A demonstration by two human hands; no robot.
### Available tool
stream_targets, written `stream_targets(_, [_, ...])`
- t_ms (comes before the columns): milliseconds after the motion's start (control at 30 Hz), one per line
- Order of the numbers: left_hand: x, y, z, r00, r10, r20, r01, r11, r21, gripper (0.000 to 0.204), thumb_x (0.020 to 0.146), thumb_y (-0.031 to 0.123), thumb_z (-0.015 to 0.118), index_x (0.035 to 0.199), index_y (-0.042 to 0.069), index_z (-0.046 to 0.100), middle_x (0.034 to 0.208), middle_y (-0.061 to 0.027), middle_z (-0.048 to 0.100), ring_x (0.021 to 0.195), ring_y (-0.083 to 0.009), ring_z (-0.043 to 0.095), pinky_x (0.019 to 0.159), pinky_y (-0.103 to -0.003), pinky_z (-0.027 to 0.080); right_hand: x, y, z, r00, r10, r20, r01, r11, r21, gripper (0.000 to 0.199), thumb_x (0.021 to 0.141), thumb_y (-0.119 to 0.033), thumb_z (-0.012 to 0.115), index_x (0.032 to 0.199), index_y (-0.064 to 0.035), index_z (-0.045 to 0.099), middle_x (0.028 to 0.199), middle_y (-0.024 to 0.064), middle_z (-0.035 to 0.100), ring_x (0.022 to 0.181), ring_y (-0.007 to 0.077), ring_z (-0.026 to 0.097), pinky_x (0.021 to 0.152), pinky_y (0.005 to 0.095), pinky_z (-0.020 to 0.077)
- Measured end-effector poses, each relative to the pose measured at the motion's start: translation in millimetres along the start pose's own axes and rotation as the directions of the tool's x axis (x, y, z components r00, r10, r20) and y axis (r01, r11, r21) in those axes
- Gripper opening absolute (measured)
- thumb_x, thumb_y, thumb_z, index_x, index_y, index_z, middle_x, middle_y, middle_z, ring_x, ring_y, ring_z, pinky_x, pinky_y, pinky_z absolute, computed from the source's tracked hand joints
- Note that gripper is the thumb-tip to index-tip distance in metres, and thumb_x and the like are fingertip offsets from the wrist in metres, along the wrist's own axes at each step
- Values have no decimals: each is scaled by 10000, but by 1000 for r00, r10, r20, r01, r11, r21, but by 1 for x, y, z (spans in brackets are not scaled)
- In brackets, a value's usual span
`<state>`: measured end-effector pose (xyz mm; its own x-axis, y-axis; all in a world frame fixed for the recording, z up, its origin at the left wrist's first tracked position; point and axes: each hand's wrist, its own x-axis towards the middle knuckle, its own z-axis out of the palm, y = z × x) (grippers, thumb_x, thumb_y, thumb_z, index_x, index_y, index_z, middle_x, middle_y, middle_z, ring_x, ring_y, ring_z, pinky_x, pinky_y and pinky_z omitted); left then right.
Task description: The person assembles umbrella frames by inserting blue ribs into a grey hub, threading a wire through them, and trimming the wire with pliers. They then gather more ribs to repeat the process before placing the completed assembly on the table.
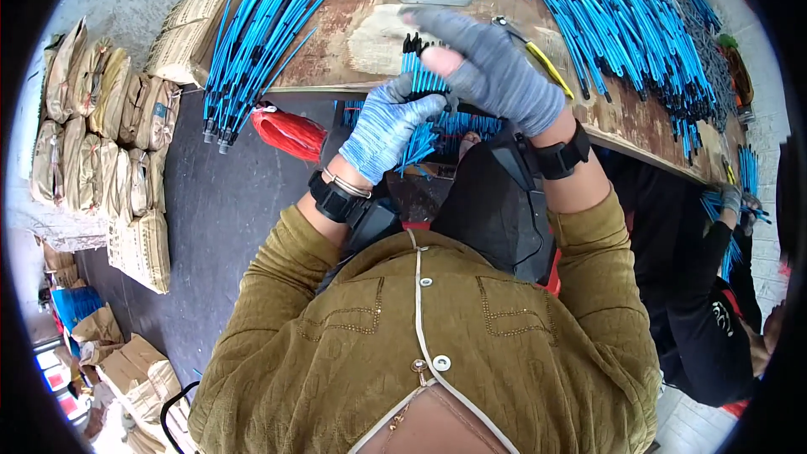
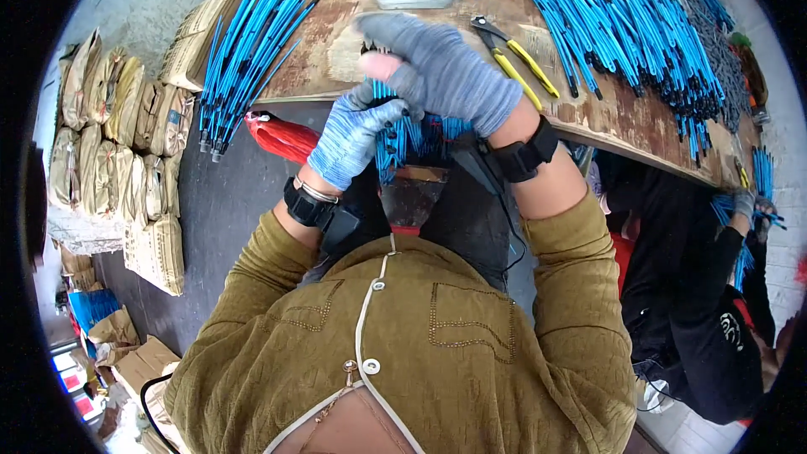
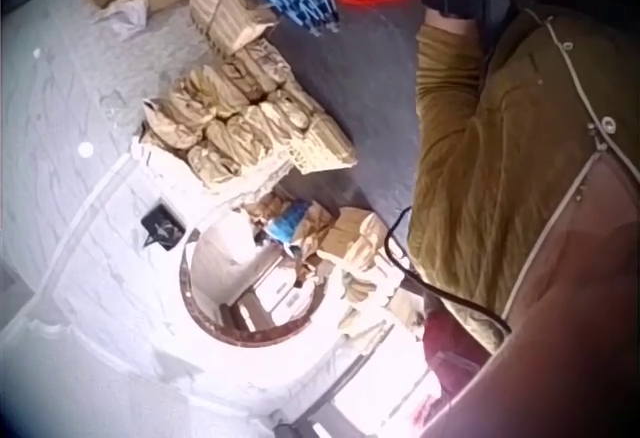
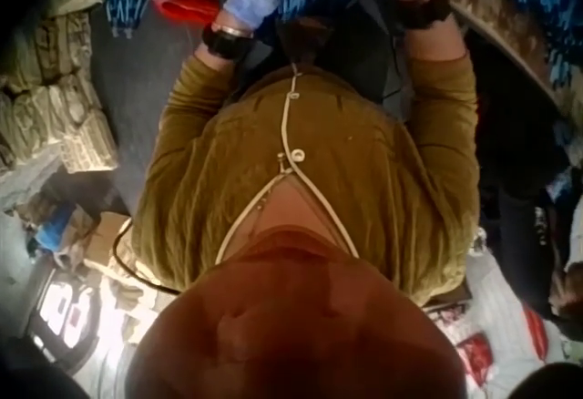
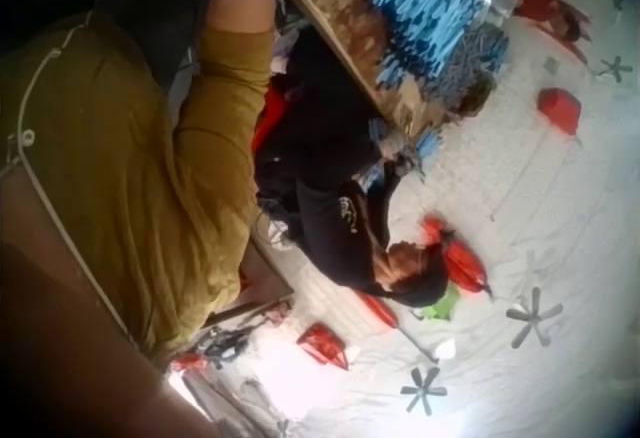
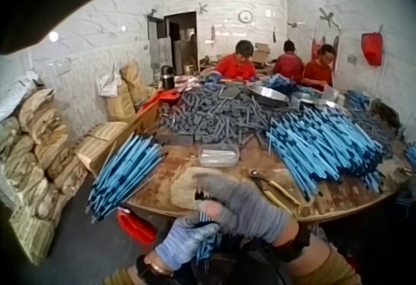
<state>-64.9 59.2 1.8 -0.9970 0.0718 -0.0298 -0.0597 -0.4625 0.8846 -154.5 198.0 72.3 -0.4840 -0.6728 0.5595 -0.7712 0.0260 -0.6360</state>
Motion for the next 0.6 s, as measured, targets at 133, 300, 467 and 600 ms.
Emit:
stream_targets(133, [-28, 1, -2, 998, 14, 57, -19, 996, 88, 246, 813, 107, 614, 1039, 14, 591, 933, -46, 634, 823, -122, 596, 758, -256, 482, -12, -12, 27, 958, -122, 260, 189, 950, -250, 378, 845, -237, 557, 1170, -47, 524, 1113, 144, 573, 1063, 256, 537, 872, 336, 439])
stream_targets(300, [-29, 2, -15, 965, -261, -30, 263, 963, 57, 238, 820, 134, 609, 1024, 12, 603, 920, -51, 641, 830, -118, 597, 756, -255, 481, -6, 17, 18, 995, -63, 78, 66, 997, -35, 340, 846, -253, 559, 1114, -44, 561, 1025, 146, 608, 961, 297, 584, 822, 341, 465])
stream_targets(467, [4, 4, -28, 994, -68, -80, 74, 994, 75, 233, 819, 118, 607, 1025, 9, 603, 882, -64, 650, 799, -124, 605, 738, -250, 482, 55, 85, -19, 994, 61, -92, -102, 820, -563, 238, 840, -223, 566, 1038, -104, 625, 921, 150, 637, 867, 296, 613, 755, 341, 490])
stream_targets(600, [10, 15, -29, 990, -107, -96, 109, 994, 10, 226, 819, 114, 608, 1018, 7, 605, 859, -62, 650, 770, -120, 606, 722, -245, 482, 99, 118, -23, 936, 336, 106, -139, 629, -765, 205, 796, -167, 565, 964, -71, 632, 918, 173, 624, 839, 328, 609, 729, 383, 498])
